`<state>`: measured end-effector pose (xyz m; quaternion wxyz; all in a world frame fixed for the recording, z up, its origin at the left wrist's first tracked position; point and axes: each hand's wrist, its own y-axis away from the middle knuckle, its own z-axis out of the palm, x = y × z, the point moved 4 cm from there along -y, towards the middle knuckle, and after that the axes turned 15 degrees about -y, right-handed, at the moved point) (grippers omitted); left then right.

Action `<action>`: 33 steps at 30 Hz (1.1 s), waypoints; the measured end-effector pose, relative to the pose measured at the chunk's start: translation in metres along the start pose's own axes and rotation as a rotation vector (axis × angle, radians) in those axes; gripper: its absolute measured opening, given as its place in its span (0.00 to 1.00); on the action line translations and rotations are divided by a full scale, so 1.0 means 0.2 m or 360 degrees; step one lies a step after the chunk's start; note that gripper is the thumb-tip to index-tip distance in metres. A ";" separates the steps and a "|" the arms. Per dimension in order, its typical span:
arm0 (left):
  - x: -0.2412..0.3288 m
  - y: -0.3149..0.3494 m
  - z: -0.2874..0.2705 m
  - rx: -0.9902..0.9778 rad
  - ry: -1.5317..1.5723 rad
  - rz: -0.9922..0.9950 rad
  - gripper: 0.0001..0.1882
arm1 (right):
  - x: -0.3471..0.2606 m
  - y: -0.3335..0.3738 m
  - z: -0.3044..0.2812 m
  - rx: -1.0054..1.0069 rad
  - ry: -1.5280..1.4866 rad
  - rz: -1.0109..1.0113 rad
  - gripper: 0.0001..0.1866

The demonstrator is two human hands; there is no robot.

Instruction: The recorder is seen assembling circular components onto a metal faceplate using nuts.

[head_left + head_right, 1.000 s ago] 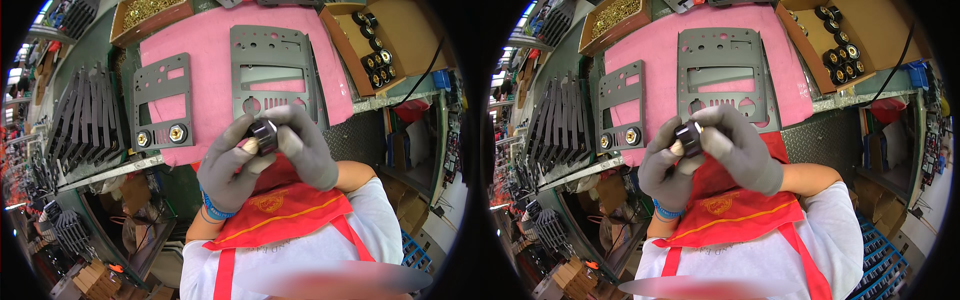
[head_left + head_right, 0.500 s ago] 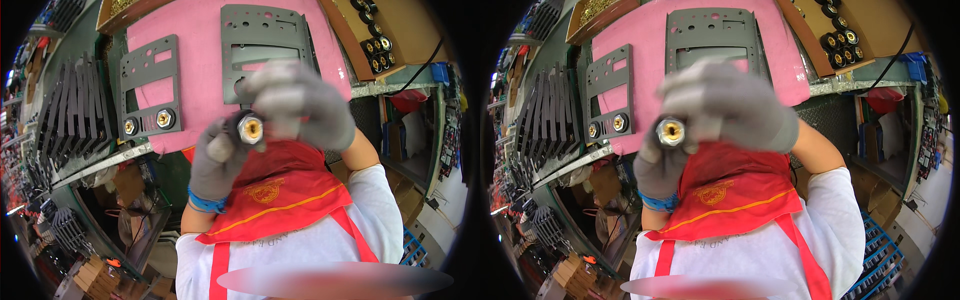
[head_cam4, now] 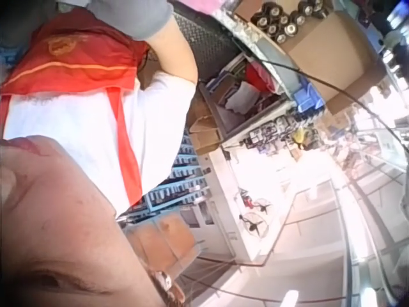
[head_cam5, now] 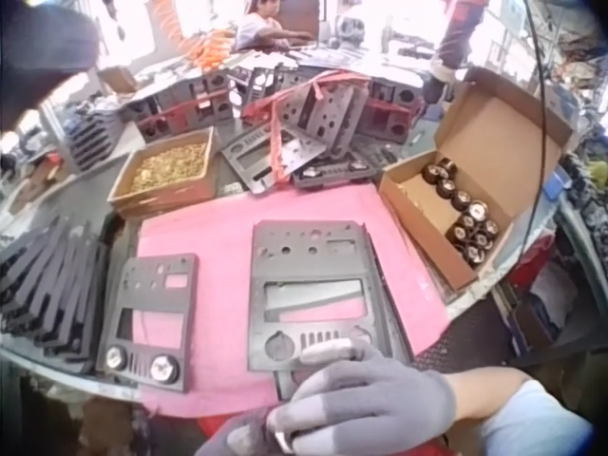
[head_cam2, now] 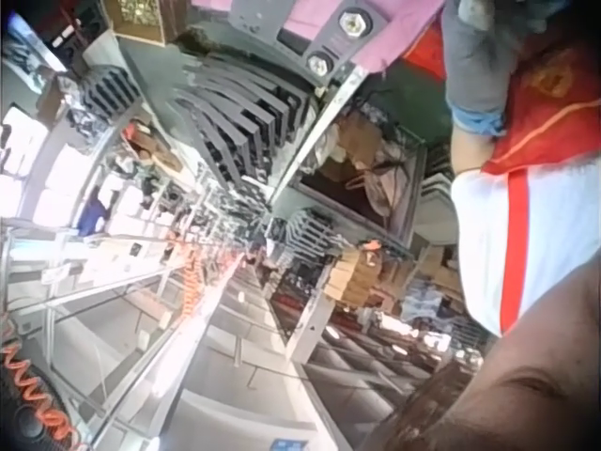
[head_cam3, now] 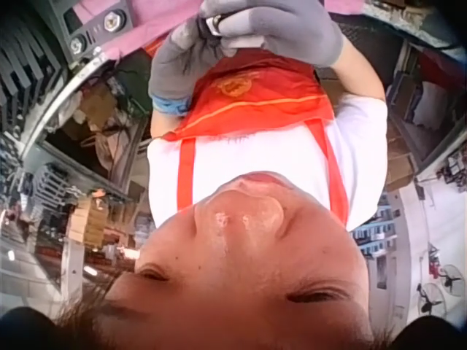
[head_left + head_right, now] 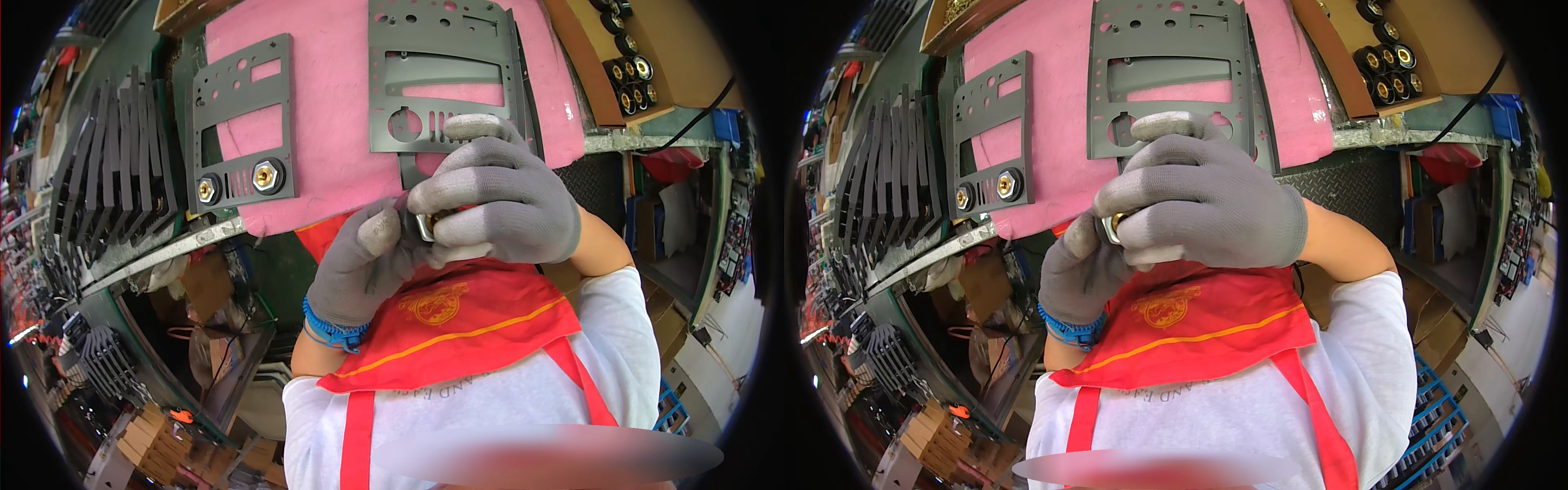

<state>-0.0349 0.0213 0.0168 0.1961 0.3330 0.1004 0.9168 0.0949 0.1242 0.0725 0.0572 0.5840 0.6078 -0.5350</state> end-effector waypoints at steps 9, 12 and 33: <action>-0.05 -0.01 0.00 0.0113 -0.0021 -0.0010 0.26 | 0.00 0.04 -0.03 0.0016 -0.0448 0.0437 0.20; -0.04 -0.02 0.00 -0.0049 0.0040 -0.0041 0.25 | -0.03 0.04 -0.03 -0.0087 -0.0093 0.0254 0.18; -0.17 -0.13 0.01 0.0043 -0.0260 -0.0204 0.27 | 0.27 0.02 -0.16 0.0307 0.0307 0.0611 0.12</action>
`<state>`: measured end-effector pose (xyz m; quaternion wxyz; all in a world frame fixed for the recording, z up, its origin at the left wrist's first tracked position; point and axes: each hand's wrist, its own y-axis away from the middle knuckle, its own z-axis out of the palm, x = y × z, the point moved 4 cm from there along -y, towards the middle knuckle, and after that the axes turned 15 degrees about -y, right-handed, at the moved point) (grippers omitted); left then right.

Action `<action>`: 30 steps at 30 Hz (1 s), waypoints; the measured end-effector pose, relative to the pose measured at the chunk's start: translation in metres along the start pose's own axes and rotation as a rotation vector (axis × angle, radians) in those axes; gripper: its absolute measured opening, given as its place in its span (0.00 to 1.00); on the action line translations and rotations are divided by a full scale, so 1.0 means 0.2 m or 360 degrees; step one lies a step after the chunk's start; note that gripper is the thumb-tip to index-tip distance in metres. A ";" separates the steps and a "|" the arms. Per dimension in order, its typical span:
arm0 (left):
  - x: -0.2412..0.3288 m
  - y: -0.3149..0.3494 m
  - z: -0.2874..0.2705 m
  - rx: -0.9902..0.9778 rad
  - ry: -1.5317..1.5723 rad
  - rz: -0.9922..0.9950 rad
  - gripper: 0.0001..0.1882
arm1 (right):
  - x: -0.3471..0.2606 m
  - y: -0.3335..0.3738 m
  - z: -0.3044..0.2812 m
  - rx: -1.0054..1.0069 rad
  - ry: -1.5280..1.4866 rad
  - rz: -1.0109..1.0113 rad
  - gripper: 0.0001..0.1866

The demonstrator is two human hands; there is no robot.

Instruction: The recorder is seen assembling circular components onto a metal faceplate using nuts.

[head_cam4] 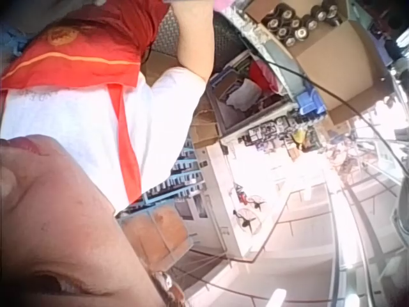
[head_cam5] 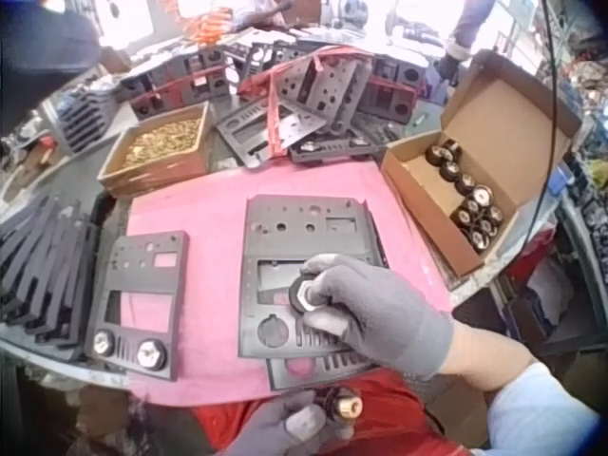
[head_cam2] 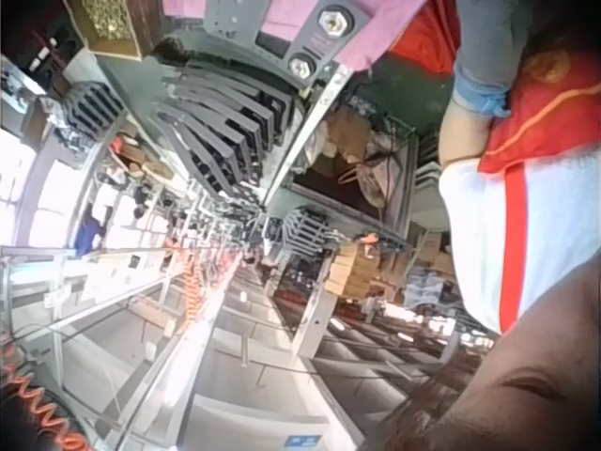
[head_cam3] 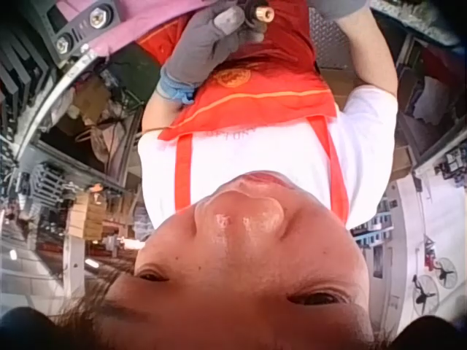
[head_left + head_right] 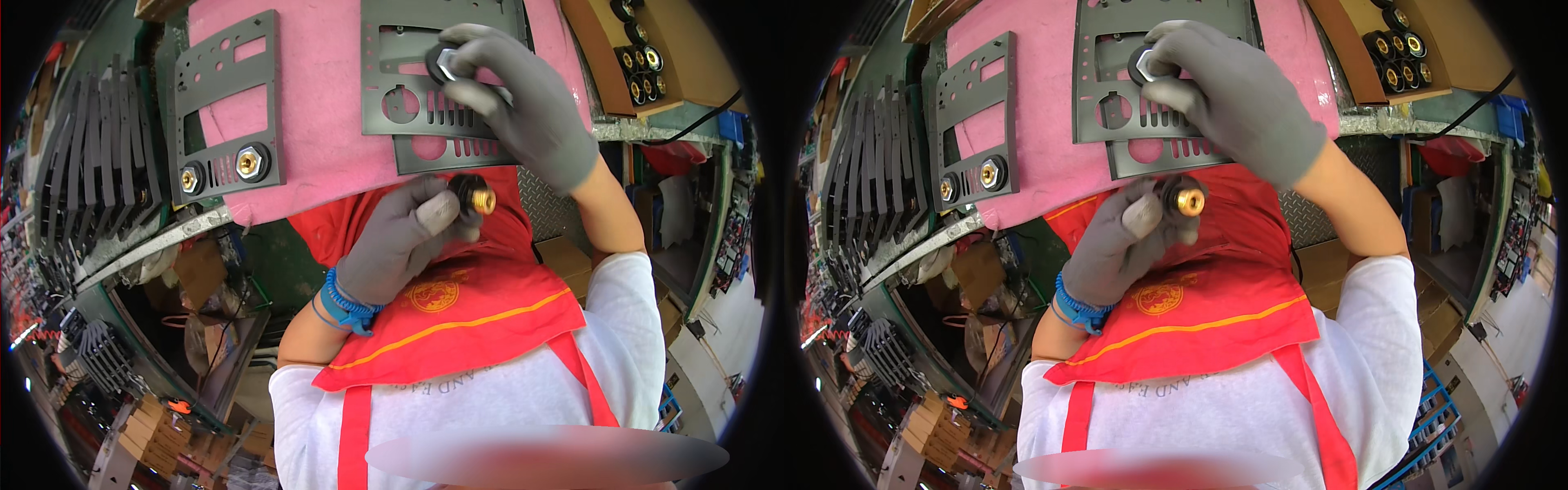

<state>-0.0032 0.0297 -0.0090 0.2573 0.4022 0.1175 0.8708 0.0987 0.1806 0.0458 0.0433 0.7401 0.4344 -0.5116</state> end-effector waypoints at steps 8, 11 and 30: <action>0.08 -0.06 -0.02 0.0032 -0.0032 0.0295 0.22 | 0.06 -0.17 -0.02 -0.0126 -0.0306 0.0285 0.06; 0.00 0.01 -0.10 -0.0032 0.0183 0.0109 0.22 | 0.07 -0.07 -0.05 -0.0267 -0.0352 0.0226 0.10; -0.11 0.05 -0.22 -0.0060 0.0089 0.0191 0.32 | -0.06 0.12 0.15 -0.0332 -0.0344 0.0202 0.14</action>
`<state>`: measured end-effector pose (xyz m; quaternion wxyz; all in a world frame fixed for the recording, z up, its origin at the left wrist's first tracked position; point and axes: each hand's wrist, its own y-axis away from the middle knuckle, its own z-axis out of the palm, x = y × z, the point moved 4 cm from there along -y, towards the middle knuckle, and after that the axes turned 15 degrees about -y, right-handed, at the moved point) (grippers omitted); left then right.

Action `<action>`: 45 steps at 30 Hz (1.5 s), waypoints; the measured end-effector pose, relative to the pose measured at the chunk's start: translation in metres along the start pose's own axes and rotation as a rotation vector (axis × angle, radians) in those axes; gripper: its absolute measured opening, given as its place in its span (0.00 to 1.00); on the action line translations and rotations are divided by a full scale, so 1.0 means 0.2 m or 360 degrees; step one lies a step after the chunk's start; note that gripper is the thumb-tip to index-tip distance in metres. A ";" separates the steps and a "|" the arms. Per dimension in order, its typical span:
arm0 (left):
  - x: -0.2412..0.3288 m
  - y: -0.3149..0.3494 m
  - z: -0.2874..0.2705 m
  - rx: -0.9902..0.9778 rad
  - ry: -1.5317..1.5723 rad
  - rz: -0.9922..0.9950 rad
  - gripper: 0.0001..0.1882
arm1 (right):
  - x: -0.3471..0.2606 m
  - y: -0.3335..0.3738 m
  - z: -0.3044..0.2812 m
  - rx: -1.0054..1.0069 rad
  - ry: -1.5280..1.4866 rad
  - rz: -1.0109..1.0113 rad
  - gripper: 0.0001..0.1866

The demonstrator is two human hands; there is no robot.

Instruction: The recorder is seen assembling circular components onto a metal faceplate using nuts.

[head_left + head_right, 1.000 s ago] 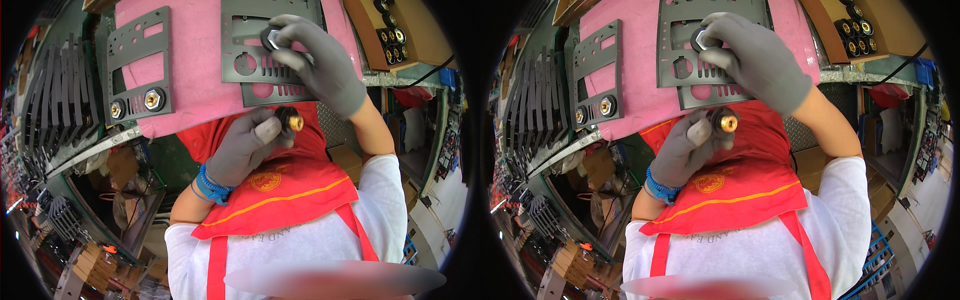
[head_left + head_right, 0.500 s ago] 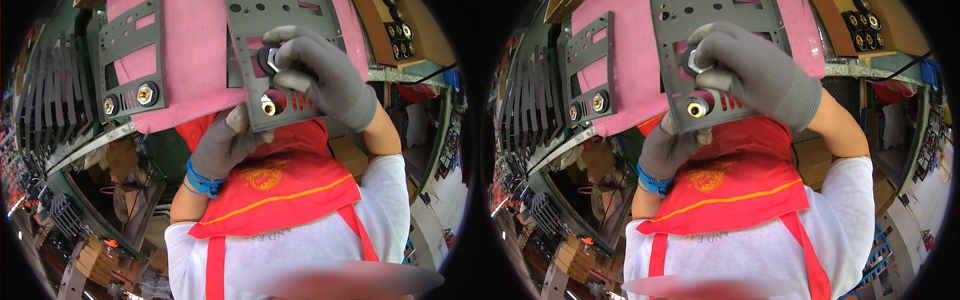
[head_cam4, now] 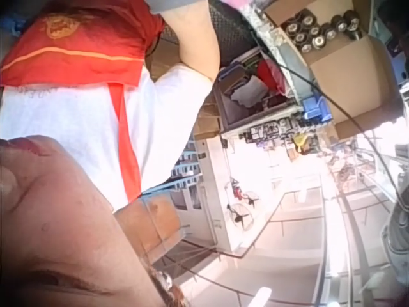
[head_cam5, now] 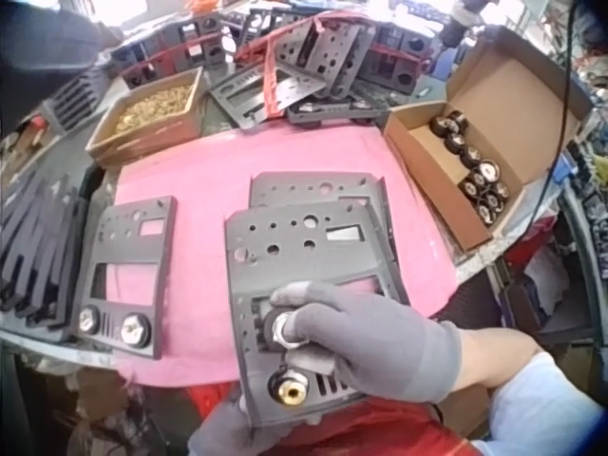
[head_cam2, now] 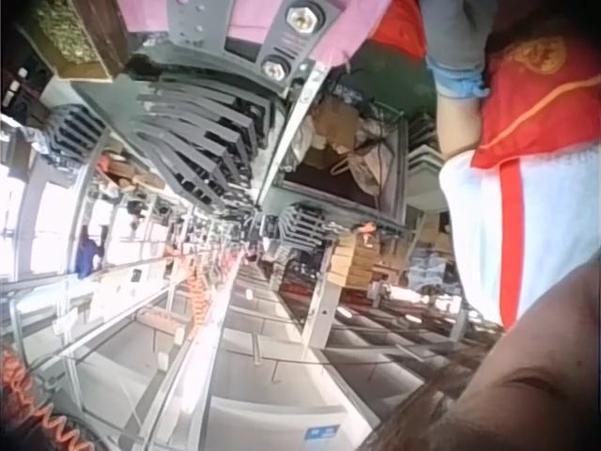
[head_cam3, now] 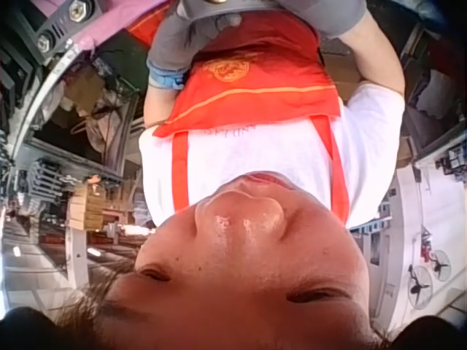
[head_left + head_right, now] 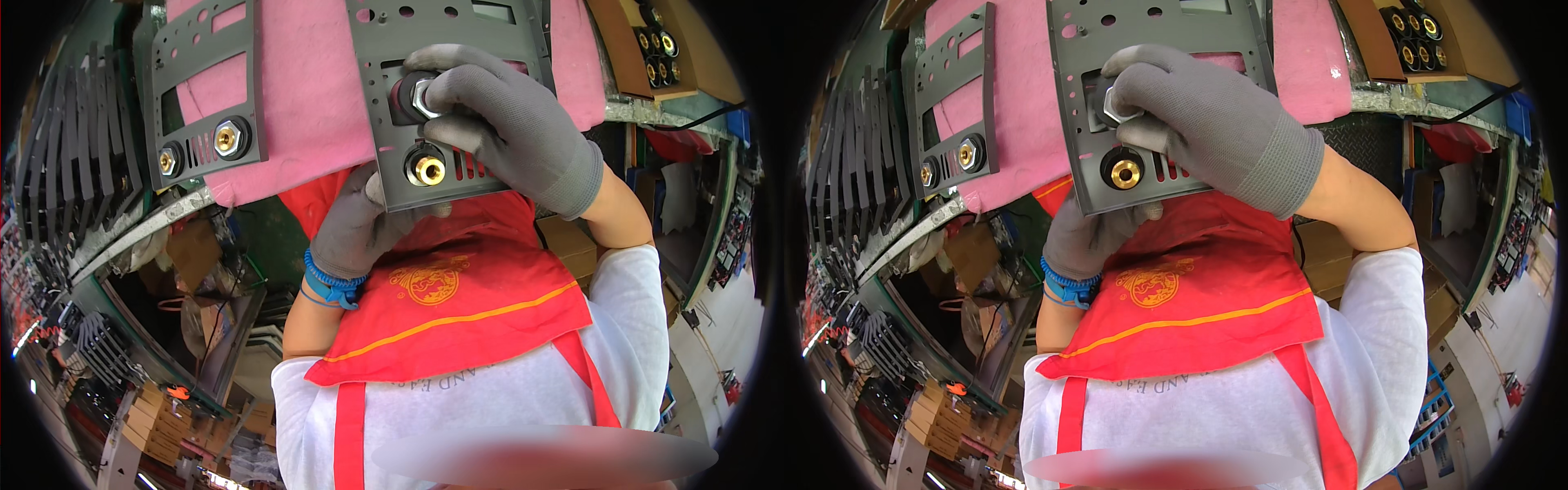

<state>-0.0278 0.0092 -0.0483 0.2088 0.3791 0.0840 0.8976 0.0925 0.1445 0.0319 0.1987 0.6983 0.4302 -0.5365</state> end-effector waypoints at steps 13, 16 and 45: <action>0.09 0.00 0.06 0.0005 0.0425 0.0129 0.41 | -0.01 -0.04 -0.07 -0.0088 -0.0083 -0.0003 0.12; 0.16 -0.02 0.12 0.0167 -0.0153 0.0089 0.38 | -0.05 -0.04 -0.05 -0.0498 -0.0234 -0.0160 0.13; 0.12 -0.04 0.12 0.0087 0.0262 0.0260 0.22 | -0.16 -0.02 -0.03 -0.0229 0.0512 -0.0419 0.17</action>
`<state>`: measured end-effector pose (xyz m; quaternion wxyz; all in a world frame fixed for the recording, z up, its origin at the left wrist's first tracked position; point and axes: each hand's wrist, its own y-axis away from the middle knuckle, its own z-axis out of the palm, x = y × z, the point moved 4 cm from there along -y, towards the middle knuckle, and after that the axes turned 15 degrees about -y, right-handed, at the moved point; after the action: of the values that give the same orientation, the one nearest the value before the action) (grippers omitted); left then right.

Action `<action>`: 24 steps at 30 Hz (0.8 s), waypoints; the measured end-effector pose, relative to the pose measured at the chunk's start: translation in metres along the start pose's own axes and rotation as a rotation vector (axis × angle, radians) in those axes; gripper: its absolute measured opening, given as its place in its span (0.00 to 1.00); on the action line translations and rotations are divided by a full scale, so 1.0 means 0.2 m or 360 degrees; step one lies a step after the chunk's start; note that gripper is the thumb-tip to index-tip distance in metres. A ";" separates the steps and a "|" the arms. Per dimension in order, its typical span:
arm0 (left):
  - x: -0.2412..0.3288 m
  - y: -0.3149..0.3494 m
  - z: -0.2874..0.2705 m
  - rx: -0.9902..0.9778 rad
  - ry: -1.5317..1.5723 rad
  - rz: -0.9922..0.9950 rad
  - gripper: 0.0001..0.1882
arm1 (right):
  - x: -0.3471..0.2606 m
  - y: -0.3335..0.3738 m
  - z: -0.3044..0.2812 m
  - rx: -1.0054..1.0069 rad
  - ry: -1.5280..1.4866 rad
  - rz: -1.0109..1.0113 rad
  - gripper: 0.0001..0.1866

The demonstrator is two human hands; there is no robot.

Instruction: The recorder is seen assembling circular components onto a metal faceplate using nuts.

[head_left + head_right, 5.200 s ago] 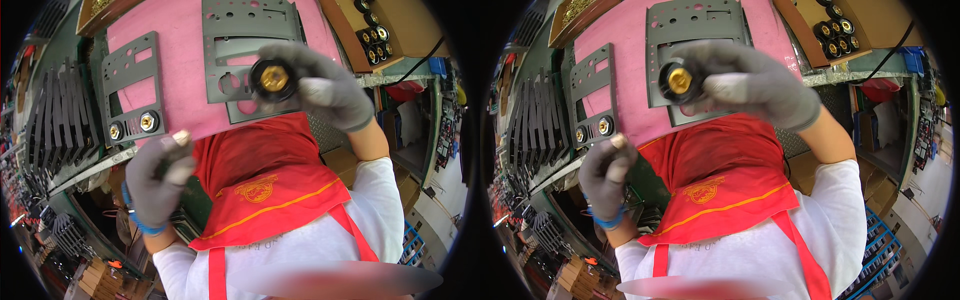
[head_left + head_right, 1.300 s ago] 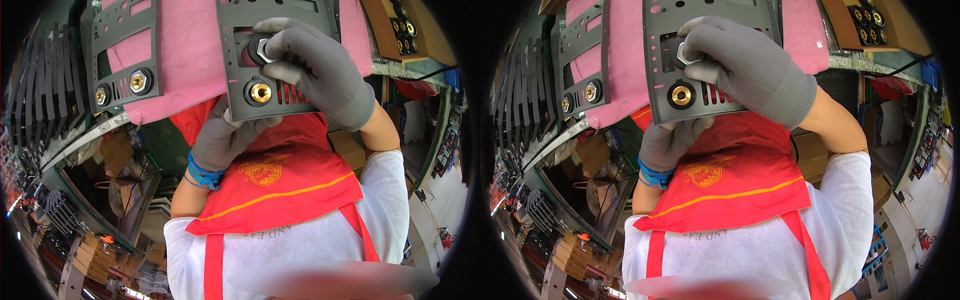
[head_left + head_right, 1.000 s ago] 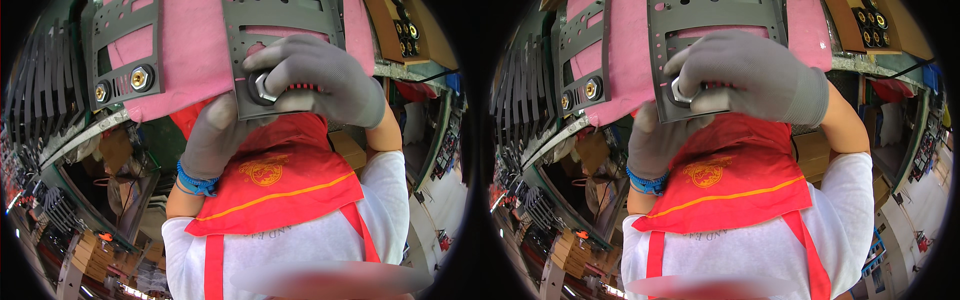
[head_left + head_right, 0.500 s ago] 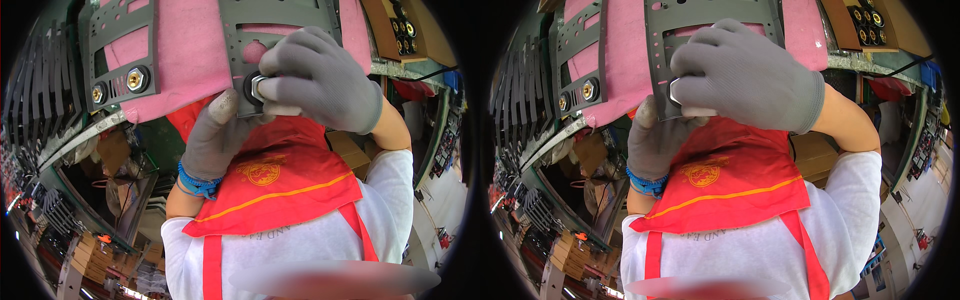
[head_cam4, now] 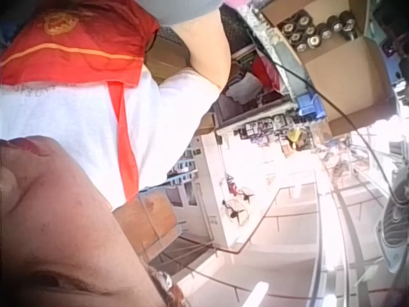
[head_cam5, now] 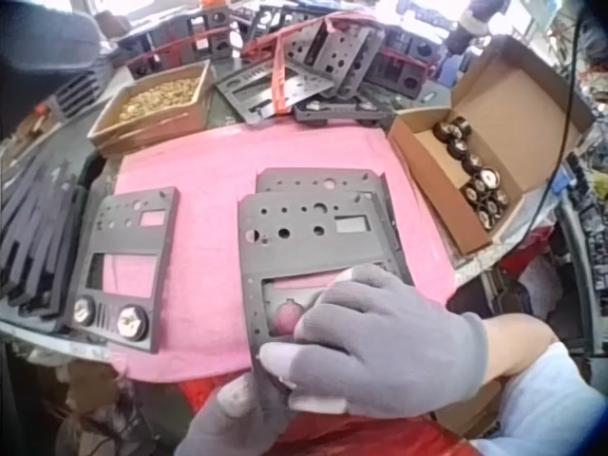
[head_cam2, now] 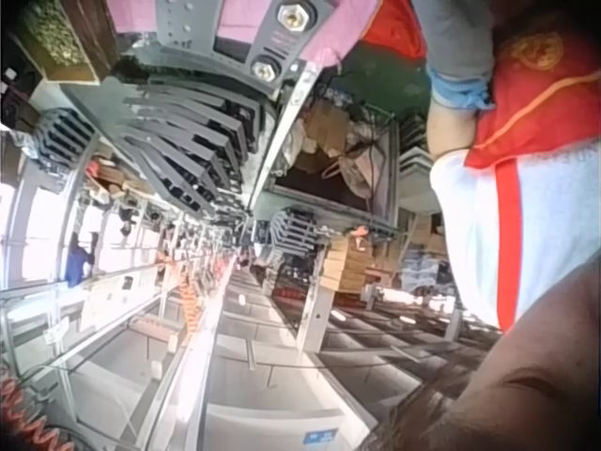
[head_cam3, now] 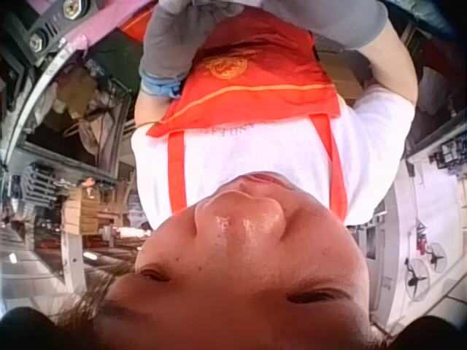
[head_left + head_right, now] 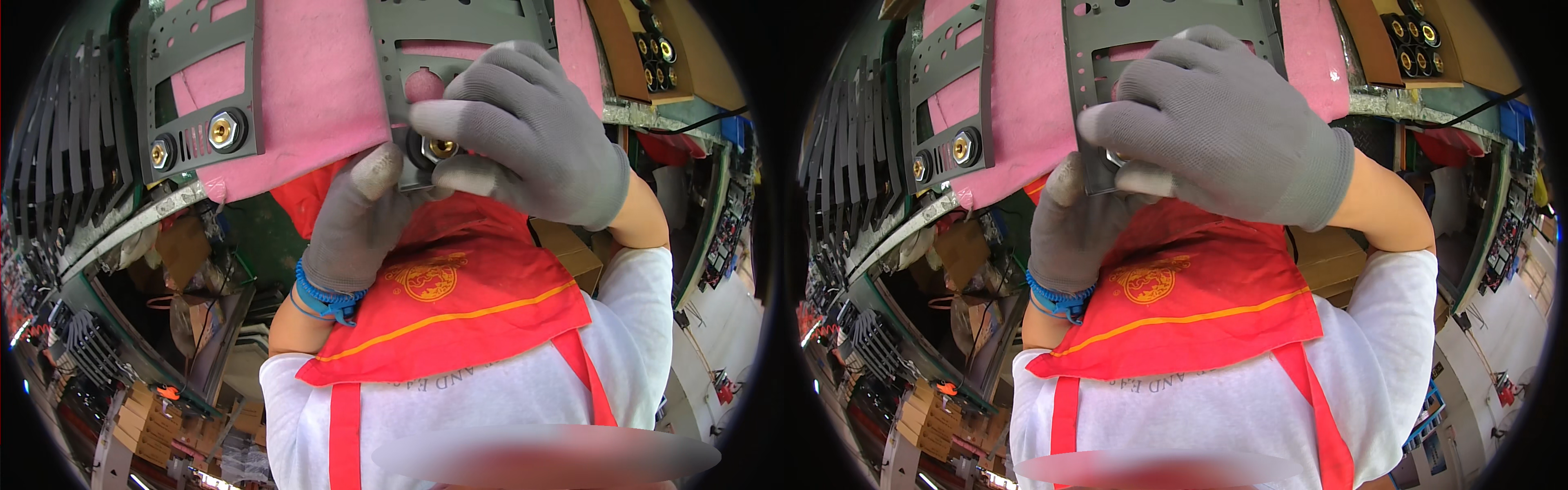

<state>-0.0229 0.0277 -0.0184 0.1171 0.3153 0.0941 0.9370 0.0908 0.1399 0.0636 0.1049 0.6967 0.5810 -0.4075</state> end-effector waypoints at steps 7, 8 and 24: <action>0.01 0.03 0.01 0.0236 0.0010 -0.0084 0.23 | 0.00 0.01 -0.08 -0.0039 0.0131 -0.0151 0.24; 0.01 0.02 0.02 0.0232 -0.0020 -0.0054 0.23 | 0.01 -0.01 -0.04 -0.0013 -0.0071 -0.0210 0.23; 0.08 0.13 0.09 0.0240 -0.0411 -0.0392 0.25 | 0.52 0.29 -0.91 0.0609 0.1070 0.1177 0.13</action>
<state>-0.0287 0.0086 0.0118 0.2181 0.4269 0.1861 0.8576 0.2233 0.3105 0.0900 -0.0793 0.9537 0.2135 -0.1964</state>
